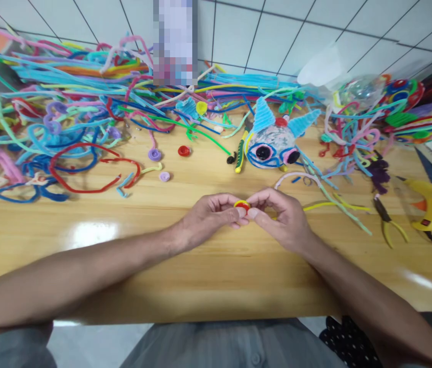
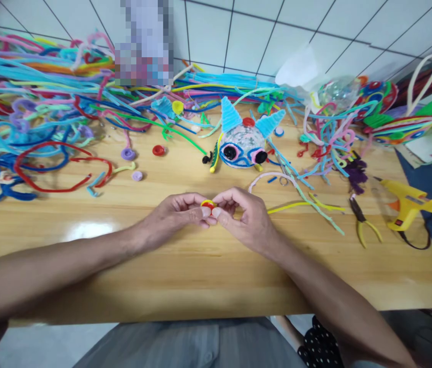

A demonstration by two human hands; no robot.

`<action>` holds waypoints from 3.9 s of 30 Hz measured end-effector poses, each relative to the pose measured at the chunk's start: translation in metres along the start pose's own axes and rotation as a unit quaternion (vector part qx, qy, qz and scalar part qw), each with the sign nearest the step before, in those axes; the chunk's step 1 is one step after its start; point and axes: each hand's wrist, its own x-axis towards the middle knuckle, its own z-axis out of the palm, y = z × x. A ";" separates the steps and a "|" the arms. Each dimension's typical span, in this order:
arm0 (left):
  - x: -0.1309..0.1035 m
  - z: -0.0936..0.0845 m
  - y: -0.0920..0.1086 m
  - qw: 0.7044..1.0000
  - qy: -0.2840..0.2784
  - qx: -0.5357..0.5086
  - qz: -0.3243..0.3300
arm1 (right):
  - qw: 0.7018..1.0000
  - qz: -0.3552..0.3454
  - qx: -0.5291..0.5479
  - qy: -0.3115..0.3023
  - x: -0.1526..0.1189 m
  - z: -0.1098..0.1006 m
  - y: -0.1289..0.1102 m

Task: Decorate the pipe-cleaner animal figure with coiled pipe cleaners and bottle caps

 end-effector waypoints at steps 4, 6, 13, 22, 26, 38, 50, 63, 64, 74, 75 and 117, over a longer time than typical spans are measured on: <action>-0.001 0.000 0.000 0.998 0.005 0.043 0.035 | 1.000 -0.011 0.002 -0.002 0.001 0.001 -0.001; -0.001 0.000 0.000 0.997 0.005 0.062 0.046 | 1.000 -0.023 -0.004 0.003 0.001 0.002 -0.002; -0.001 0.000 -0.001 0.994 0.021 0.081 0.074 | 1.000 -0.027 -0.014 0.002 0.000 0.002 0.000; 0.000 -0.001 -0.002 0.995 0.021 0.073 0.069 | 1.000 -0.013 0.014 -0.007 -0.002 0.004 0.004; 0.001 -0.002 -0.002 0.995 0.016 0.065 0.068 | 1.000 -0.012 0.009 -0.007 -0.003 0.004 0.005; 0.001 -0.004 0.000 0.995 0.007 0.083 0.058 | 0.999 -0.032 -0.014 0.004 -0.004 0.003 0.004; 0.000 -0.003 0.002 0.996 0.005 0.079 0.050 | 0.999 -0.040 -0.012 0.009 -0.004 0.004 0.005; 0.001 -0.001 0.008 0.996 0.024 0.070 0.043 | 0.998 -0.030 0.002 0.055 -0.003 0.004 0.011; 0.001 -0.001 0.008 0.996 0.026 0.069 0.045 | 0.998 -0.032 0.004 0.053 -0.003 0.004 0.011; 0.002 -0.002 0.005 0.995 0.028 0.079 0.061 | 0.998 -0.051 0.026 0.028 -0.002 0.007 0.008; 0.002 -0.002 0.005 0.994 0.026 0.081 0.063 | 0.998 -0.055 0.026 0.028 -0.003 0.008 0.009; 0.010 -0.009 0.009 0.982 0.109 0.110 0.105 | 0.991 -0.047 -0.119 0.041 0.005 -0.031 -0.013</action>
